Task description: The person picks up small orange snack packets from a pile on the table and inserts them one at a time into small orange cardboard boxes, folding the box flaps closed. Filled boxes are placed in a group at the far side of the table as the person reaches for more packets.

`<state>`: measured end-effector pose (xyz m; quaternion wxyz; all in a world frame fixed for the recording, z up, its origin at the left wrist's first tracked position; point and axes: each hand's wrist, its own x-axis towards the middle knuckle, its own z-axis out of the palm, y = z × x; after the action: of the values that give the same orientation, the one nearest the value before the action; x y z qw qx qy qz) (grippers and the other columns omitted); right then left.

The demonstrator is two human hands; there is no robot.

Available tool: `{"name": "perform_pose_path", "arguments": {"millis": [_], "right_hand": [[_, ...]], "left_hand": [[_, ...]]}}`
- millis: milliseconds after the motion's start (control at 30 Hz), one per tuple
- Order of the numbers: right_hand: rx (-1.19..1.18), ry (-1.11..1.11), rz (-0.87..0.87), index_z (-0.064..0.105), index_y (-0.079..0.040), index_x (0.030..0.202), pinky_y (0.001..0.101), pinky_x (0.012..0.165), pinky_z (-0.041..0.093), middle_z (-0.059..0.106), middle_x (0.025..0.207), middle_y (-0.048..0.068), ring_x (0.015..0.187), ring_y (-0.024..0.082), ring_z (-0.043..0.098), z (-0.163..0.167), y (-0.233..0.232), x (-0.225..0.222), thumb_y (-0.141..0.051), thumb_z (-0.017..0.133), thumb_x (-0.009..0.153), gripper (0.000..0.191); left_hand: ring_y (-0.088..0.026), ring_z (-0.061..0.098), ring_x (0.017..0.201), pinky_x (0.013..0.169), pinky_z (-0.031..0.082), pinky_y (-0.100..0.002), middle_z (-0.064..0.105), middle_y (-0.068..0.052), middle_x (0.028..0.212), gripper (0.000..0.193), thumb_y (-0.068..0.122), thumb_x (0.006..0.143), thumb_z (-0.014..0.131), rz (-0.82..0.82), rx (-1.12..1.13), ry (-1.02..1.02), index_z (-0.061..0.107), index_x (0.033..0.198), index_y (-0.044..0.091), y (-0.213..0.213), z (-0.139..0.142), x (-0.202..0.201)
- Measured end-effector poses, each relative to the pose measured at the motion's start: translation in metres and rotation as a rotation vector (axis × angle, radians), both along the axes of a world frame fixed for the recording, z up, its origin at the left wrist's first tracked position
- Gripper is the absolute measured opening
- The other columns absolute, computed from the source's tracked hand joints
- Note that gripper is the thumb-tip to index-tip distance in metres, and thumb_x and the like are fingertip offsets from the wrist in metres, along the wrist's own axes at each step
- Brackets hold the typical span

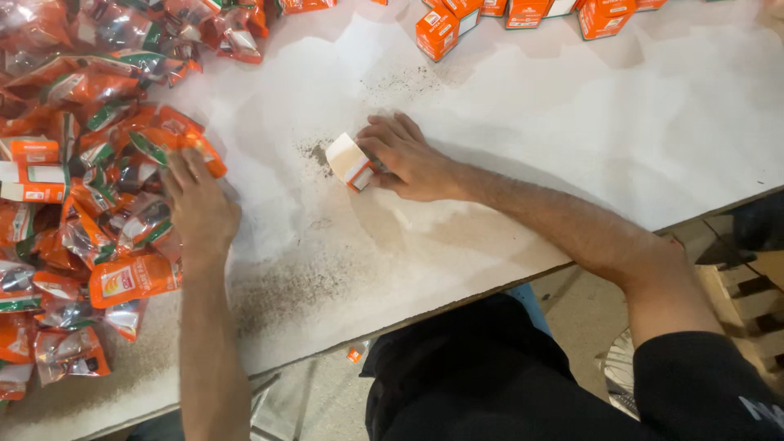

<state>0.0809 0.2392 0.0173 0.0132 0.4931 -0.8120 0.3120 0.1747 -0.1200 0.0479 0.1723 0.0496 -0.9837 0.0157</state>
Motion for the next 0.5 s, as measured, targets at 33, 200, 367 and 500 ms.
{"name": "perform_pose_path", "arguments": {"millis": [33, 200, 367, 500], "right_hand": [[0.03, -0.026, 0.013, 0.043, -0.009, 0.142, 0.0628, 0.12, 0.013, 0.043, 0.148, 0.014, 0.15, 0.038, 0.027, 0.001, 0.003, -0.003, -0.017, 0.076, 0.088, 0.063], [0.044, -0.135, 0.106, 0.035, -0.004, 0.154, 0.0627, 0.121, 0.007, 0.037, 0.156, 0.017, 0.153, 0.037, 0.022, 0.01, 0.015, -0.015, -0.012, 0.073, 0.087, 0.078], [-0.082, -0.149, -0.068, 0.037, -0.003, 0.145, 0.0624, 0.119, 0.014, 0.047, 0.139, 0.018, 0.138, 0.037, 0.04, 0.01, 0.003, -0.004, -0.031, 0.089, 0.08, 0.087], [-0.256, -0.224, -0.069, 0.05, -0.006, 0.143, 0.0461, 0.11, 0.049, 0.051, 0.142, 0.016, 0.135, 0.033, 0.051, 0.011, 0.005, -0.007, -0.03, 0.083, 0.096, 0.062]], "left_hand": [[-0.053, 0.052, 0.125, 0.096, 0.049, -0.057, 0.043, -0.034, 0.15, 0.066, 0.001, 0.087, 0.066, -0.054, 0.04, -0.044, 0.041, 0.148, -0.006, 0.009, 0.001, 0.005], [-0.042, 0.066, 0.093, 0.076, 0.054, -0.054, 0.064, -0.02, 0.109, 0.027, 0.005, 0.089, 0.07, -0.305, 0.209, -0.11, 0.056, 0.113, 0.002, 0.078, 0.013, -0.003], [-0.038, 0.067, 0.082, 0.066, 0.054, -0.048, 0.064, -0.018, 0.102, 0.032, 0.0, 0.083, 0.07, -0.557, 0.537, 0.104, 0.055, 0.112, 0.002, 0.141, 0.004, -0.007], [-0.028, 0.07, 0.075, 0.063, 0.056, -0.041, 0.065, -0.013, 0.097, 0.029, 0.004, 0.09, 0.076, -0.521, 0.753, 0.074, 0.058, 0.113, 0.003, 0.148, 0.006, -0.008]]}}
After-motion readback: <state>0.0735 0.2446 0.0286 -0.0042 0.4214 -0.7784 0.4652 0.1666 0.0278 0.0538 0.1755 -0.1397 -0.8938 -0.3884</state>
